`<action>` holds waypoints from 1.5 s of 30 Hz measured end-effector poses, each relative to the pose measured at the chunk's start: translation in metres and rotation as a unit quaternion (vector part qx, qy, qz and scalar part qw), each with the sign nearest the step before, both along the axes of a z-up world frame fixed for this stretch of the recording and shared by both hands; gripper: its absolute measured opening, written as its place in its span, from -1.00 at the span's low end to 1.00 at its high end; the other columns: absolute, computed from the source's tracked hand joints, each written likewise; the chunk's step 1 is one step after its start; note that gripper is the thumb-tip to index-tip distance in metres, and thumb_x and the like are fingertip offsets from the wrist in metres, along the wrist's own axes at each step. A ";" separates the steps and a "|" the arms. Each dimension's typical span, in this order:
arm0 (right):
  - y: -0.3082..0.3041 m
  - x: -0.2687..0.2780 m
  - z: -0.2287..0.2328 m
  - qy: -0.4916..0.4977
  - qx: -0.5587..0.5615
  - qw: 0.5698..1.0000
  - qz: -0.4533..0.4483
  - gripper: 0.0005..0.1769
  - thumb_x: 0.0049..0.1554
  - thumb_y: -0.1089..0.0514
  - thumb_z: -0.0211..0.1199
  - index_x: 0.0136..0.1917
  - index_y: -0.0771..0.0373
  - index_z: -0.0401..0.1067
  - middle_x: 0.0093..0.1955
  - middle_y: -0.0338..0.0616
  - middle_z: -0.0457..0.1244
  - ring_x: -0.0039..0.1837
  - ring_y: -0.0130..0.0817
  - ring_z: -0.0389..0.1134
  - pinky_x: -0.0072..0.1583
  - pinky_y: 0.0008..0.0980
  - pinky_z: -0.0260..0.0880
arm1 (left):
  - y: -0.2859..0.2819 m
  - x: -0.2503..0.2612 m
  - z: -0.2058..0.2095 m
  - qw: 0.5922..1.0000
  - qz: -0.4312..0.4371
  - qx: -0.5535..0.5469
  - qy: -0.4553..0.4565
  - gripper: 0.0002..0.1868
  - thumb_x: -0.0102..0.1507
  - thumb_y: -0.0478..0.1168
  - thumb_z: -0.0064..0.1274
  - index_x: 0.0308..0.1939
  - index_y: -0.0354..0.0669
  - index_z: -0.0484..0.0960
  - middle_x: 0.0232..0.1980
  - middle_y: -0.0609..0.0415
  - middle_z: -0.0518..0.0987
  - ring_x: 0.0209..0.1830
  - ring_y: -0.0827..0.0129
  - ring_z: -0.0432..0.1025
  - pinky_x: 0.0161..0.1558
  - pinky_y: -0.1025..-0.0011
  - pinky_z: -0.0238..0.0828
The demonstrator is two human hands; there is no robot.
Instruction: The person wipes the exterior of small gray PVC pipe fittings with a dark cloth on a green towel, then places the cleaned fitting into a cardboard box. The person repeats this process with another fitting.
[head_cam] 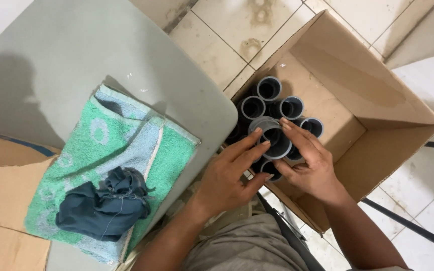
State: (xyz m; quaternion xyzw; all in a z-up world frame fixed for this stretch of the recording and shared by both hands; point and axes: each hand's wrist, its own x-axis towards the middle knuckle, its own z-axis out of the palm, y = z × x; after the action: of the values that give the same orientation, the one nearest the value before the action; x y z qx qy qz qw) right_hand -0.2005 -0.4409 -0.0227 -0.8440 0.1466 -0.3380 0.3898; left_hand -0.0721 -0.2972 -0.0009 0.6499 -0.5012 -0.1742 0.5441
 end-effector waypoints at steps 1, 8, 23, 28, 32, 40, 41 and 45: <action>-0.003 -0.003 0.000 0.000 -0.001 1.000 -0.004 -0.39 -0.14 0.35 0.46 0.19 0.49 0.40 0.16 0.27 0.30 0.20 0.18 0.35 0.19 -0.05 0.36 | -0.003 -0.001 0.000 1.000 -0.004 -0.001 0.000 -0.42 0.17 -0.25 0.23 0.27 -0.10 0.46 0.30 -0.19 0.42 0.22 -0.03 0.40 0.13 0.10 0.46; -0.018 -0.030 0.000 0.021 0.006 1.000 -0.013 -0.34 -0.18 0.41 0.45 0.22 0.51 0.37 0.17 0.30 0.28 0.24 0.22 0.31 0.20 0.03 0.33 | -0.023 -0.016 -0.004 0.999 -0.049 0.002 0.019 -0.43 0.16 -0.22 0.22 0.25 -0.13 0.46 0.30 -0.22 0.40 0.23 -0.04 0.40 0.13 0.11 0.46; -0.048 -0.139 -0.015 0.162 -0.061 0.985 -0.007 -0.22 -0.04 0.23 0.40 0.40 0.40 0.17 0.33 0.09 0.15 0.26 -0.08 0.27 0.29 -0.22 0.31 | -0.062 -0.075 -0.011 0.982 -0.183 0.032 0.017 -0.51 0.23 -0.27 0.11 0.22 -0.28 0.38 0.35 -0.22 0.35 0.33 0.03 0.37 0.31 0.24 0.36; -0.053 -0.158 -0.019 0.216 -0.023 0.976 -0.030 -0.16 -0.08 0.25 0.38 0.43 0.36 0.15 0.28 0.03 0.10 0.25 -0.12 0.21 0.28 -0.25 0.26 | -0.073 -0.098 -0.015 0.975 -0.213 0.053 -0.027 -0.50 0.26 -0.30 0.03 0.25 -0.41 0.32 0.37 -0.29 0.28 0.36 -0.03 0.32 0.30 0.20 0.36; -0.065 -0.167 -0.036 0.260 0.007 0.965 -0.029 -0.23 -0.10 0.20 0.41 0.34 0.35 0.21 0.24 0.07 0.08 0.27 -0.06 0.19 0.24 -0.22 0.29 | -0.082 -0.130 -0.026 0.974 -0.160 0.080 -0.140 -0.56 0.28 -0.34 -0.05 0.24 -0.36 0.37 0.33 -0.33 0.33 0.13 -0.05 0.44 0.03 0.20 0.47; -0.083 -0.153 -0.090 0.544 0.021 0.838 -0.035 -0.12 -0.19 0.04 0.46 0.37 -0.09 0.17 0.18 -0.10 0.14 0.19 -0.01 0.30 0.14 -0.13 0.45 | -0.093 -0.168 -0.087 0.905 -0.110 0.188 -0.365 -0.55 0.19 -0.33 -0.09 0.18 -0.31 0.47 0.12 -0.30 0.43 -0.04 0.04 0.47 -0.27 0.31 0.50; -0.085 -0.151 -0.098 0.540 0.023 0.840 -0.038 -0.20 -0.14 0.08 0.40 0.35 -0.06 0.18 0.19 -0.08 0.17 0.11 0.03 0.35 0.09 -0.07 0.45 | -0.094 -0.172 -0.097 0.899 -0.142 0.211 -0.357 -0.52 0.19 -0.32 -0.10 0.21 -0.33 0.44 0.16 -0.30 0.42 0.06 0.00 0.43 -0.18 0.27 0.47; -0.093 -0.140 -0.115 0.493 -0.008 0.869 -0.045 -0.31 -0.07 0.19 0.32 0.32 0.14 0.21 0.17 0.10 0.20 -0.08 0.17 0.43 -0.02 0.02 0.47 | -0.109 -0.171 -0.122 0.877 -0.213 0.316 -0.292 -0.43 0.20 -0.33 -0.16 0.31 -0.47 0.31 0.31 -0.41 0.33 0.29 -0.14 0.30 0.08 0.13 0.38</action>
State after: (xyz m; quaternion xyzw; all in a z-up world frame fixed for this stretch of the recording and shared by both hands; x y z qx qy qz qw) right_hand -0.3409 -0.5335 -0.1382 -0.8965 0.3547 0.1040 0.2441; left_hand -0.2430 -0.4065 -0.1229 0.6865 -0.6817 -0.2371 0.0880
